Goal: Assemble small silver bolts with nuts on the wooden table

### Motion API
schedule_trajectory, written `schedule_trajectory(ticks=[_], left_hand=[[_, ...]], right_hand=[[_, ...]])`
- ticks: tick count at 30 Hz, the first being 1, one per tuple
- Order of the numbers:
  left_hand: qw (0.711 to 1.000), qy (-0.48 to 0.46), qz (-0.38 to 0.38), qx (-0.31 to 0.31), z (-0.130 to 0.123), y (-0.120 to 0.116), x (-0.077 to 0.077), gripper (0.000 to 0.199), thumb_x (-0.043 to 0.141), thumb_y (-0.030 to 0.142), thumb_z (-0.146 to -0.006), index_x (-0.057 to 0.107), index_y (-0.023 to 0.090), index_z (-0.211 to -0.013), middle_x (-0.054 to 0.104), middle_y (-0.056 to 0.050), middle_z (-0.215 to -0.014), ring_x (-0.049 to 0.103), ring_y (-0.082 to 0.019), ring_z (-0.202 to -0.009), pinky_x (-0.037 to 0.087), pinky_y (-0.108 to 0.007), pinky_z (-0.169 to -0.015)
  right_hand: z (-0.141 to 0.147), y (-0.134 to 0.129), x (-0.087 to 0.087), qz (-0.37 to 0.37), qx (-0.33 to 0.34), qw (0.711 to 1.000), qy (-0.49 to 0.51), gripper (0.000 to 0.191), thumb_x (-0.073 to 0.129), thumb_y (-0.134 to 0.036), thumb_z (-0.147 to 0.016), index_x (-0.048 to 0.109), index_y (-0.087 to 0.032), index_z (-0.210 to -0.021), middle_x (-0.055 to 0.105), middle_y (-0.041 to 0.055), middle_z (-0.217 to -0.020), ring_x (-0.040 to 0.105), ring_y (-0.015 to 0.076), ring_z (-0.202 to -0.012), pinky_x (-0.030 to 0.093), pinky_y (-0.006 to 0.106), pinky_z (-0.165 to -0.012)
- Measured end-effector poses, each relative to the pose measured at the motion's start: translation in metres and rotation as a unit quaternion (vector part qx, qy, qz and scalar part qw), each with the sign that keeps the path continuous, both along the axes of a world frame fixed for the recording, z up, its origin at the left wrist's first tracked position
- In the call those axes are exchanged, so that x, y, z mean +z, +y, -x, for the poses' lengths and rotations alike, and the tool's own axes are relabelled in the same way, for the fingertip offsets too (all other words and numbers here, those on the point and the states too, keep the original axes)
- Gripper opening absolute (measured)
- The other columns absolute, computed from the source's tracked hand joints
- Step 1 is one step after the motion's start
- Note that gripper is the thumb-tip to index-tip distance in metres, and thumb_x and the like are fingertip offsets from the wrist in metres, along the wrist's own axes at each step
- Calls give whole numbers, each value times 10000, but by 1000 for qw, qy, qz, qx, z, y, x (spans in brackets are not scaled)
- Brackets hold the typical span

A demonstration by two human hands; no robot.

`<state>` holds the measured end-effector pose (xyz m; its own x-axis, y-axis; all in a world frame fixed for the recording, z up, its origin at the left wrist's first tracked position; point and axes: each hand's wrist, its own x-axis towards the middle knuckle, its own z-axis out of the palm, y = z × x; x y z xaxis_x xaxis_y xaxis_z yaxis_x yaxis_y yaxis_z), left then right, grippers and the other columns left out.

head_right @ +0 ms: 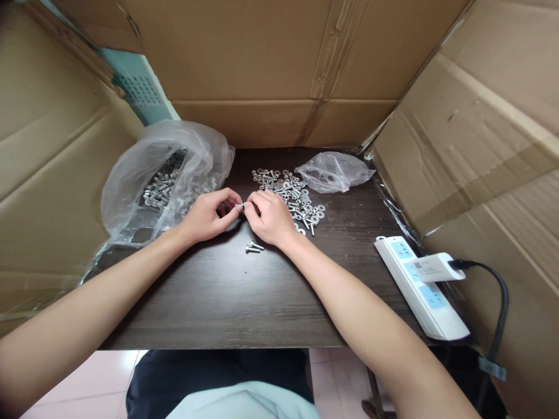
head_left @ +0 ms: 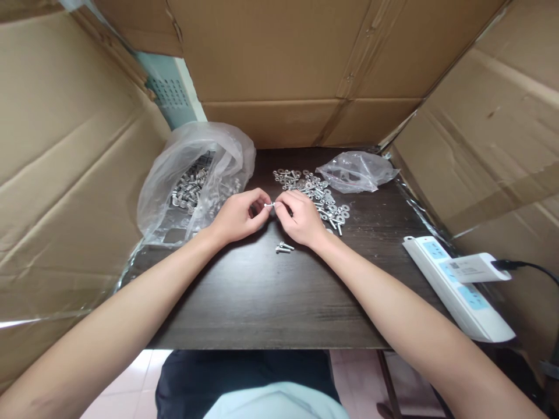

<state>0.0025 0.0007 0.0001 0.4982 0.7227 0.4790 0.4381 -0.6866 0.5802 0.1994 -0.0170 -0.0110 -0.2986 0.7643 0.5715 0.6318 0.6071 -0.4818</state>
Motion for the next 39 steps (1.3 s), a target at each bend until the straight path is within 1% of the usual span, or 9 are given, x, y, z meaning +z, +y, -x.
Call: schedule_trajectory(ticks=[15, 18, 21, 24, 34, 39], left_hand=[[1000, 2, -6, 1, 1, 0, 0, 158, 609, 311, -929, 654, 170, -985, 703, -25, -848, 655, -134, -720, 510, -230, -620], [1000, -1, -11, 2, 1, 0, 0, 153, 602, 305, -936, 652, 168, -985, 699, -23, -836, 655, -132, -714, 511, -223, -613], [1000, -3, -15, 2, 1, 0, 1, 146, 599, 296, -940, 651, 167, -984, 698, -19, -833, 657, -127, -713, 513, -216, -611], [1000, -1, -16, 2, 1, 0, 1, 143, 606, 295, -937, 651, 167, -982, 702, -18, -840, 657, -125, -714, 515, -214, -612], [1000, -2, -20, 0, 0, 0, 1, 146, 603, 290, -938, 653, 160, -980, 697, -15, -826, 652, -119, -703, 505, -207, -603], [1000, -2, -19, 0, 0, -1, 0, 145, 602, 289, -936, 650, 158, -976, 694, -11, -821, 646, -116, -697, 507, -208, -607]], right_hand=[[-1, 0, 1, 9, -6, 1000, -12, 297, 414, -291, -1033, 503, -213, -761, 626, 63, -790, 532, 223, -800, 404, 387, -799], [-1, -1, 2, 15, -5, 1000, -5, 236, 449, -278, -1008, 528, -211, -797, 641, 63, -824, 547, 228, -824, 399, 390, -820], [-2, -2, 3, 15, -8, 1000, 7, 142, 487, -268, -966, 548, -210, -852, 617, 53, -818, 551, 230, -828, 398, 383, -815], [-1, -2, 3, 12, -9, 1000, 8, 117, 489, -256, -940, 534, -213, -841, 598, 49, -795, 545, 228, -810, 395, 381, -796], [-1, 1, 1, 8, 1, 1000, 8, 187, 458, -255, -967, 482, -216, -785, 614, 57, -799, 535, 224, -799, 392, 375, -794], [0, 1, 1, 9, 1, 1000, -7, 265, 422, -281, -1011, 452, -220, -755, 601, 58, -777, 518, 221, -785, 383, 374, -788]])
